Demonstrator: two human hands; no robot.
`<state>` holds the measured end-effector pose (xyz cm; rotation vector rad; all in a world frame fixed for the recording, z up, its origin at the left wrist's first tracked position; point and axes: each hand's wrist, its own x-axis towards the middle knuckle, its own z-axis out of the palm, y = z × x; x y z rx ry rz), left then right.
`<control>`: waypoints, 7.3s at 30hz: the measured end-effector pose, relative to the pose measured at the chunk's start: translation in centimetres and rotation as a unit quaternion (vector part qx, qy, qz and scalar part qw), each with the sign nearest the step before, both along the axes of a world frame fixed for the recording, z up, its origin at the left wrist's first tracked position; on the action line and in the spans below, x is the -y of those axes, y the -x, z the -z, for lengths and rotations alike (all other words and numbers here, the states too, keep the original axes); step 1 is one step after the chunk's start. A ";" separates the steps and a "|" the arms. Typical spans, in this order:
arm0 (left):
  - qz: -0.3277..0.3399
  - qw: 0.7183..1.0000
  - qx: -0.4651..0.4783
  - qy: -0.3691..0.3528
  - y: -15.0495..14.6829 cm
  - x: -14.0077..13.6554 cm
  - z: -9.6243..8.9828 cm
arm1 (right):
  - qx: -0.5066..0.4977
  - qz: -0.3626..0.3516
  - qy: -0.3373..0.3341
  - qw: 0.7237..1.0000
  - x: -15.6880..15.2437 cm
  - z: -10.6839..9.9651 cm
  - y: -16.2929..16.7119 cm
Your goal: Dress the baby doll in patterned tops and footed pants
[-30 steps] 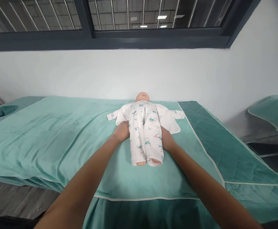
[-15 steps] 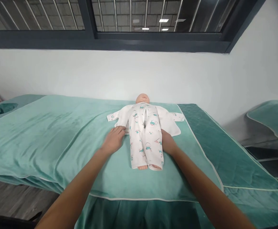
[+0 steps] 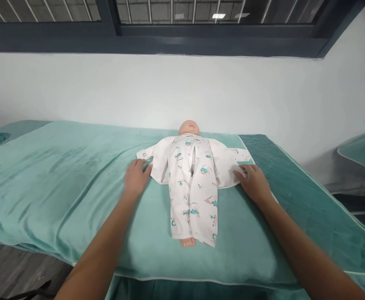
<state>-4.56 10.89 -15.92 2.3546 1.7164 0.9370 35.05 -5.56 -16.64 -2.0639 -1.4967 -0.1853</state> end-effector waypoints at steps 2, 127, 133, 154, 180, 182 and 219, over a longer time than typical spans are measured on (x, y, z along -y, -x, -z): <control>-0.032 0.999 -0.026 0.016 -0.3 -0.8 0.2 | -0.003 0.072 0.082 0.994 -1.0 -0.2 -0.6; 0.221 0.728 0.531 0.373 -16.5 -6.7 -9.1 | -0.441 -0.176 -0.027 0.880 -17.0 -9.1 10.4; 0.236 0.736 0.502 0.387 -16.4 -6.9 -9.2 | -0.444 -0.179 -0.019 0.878 -16.9 -9.1 10.4; 0.181 0.889 0.349 0.235 -17.3 -6.6 -8.7 | -0.485 -0.123 -0.110 0.859 -17.7 -7.8 9.5; 0.171 0.936 0.255 0.174 -16.8 -6.1 -9.1 | -0.294 -0.126 -0.120 0.940 -16.7 -7.9 9.9; 0.166 0.933 0.263 0.179 -16.9 -6.1 -9.0 | -0.307 -0.116 -0.136 0.935 -16.7 -7.8 10.0; 0.189 0.918 0.314 0.151 -15.3 -3.4 -8.6 | -0.352 -0.082 -0.079 0.929 -13.6 -8.8 10.4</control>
